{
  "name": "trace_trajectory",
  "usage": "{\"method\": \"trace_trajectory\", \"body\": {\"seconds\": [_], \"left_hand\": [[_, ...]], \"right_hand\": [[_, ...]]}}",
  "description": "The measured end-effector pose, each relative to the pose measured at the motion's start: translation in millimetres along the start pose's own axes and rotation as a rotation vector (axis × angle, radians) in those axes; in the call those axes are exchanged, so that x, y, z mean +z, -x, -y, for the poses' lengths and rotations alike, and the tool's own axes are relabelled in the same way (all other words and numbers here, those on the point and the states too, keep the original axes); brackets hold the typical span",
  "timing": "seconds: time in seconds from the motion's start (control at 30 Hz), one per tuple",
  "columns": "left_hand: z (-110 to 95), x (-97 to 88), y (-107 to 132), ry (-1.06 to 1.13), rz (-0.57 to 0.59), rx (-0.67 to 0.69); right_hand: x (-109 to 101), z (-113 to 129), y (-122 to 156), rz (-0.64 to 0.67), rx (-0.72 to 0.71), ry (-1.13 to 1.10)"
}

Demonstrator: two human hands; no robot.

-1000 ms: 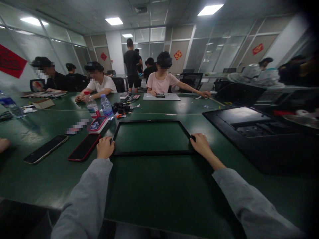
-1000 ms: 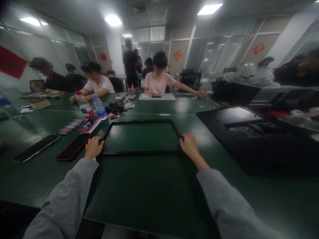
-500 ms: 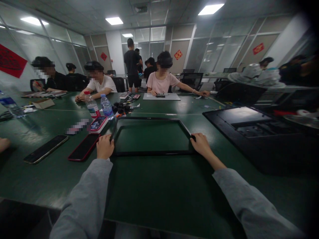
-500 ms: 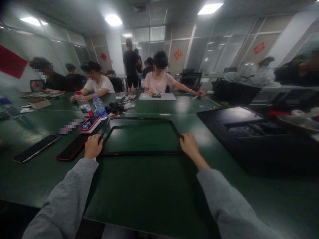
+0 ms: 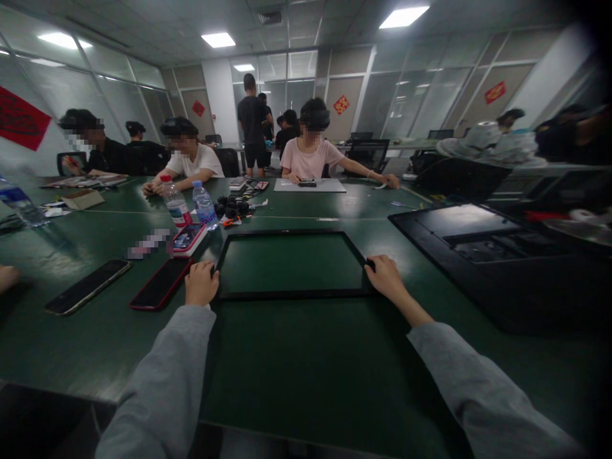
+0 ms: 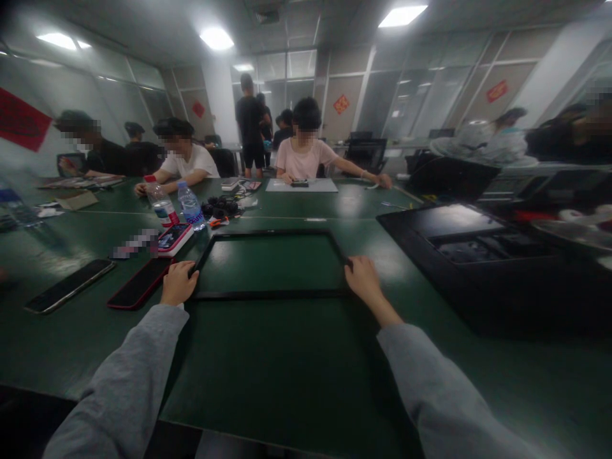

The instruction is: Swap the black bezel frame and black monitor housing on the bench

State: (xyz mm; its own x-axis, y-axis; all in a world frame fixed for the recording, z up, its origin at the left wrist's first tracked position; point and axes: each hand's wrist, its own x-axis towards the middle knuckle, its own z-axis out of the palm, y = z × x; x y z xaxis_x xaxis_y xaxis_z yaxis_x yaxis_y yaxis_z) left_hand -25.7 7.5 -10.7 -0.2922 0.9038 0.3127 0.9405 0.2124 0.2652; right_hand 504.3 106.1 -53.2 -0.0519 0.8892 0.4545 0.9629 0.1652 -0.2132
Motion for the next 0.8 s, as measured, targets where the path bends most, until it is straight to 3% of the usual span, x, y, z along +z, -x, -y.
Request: {"method": "trace_trajectory", "body": {"seconds": [0.5, 0.8], "left_hand": [[2, 2.1, -1, 0.006, 0.055, -0.009], [-2, -1.9, 1, 0.022, 0.060, -0.015]], "right_hand": [[0, 0, 0, 0.011, 0.034, 0.016], [-13, 15, 1, -0.168, -0.019, -0.062]]}}
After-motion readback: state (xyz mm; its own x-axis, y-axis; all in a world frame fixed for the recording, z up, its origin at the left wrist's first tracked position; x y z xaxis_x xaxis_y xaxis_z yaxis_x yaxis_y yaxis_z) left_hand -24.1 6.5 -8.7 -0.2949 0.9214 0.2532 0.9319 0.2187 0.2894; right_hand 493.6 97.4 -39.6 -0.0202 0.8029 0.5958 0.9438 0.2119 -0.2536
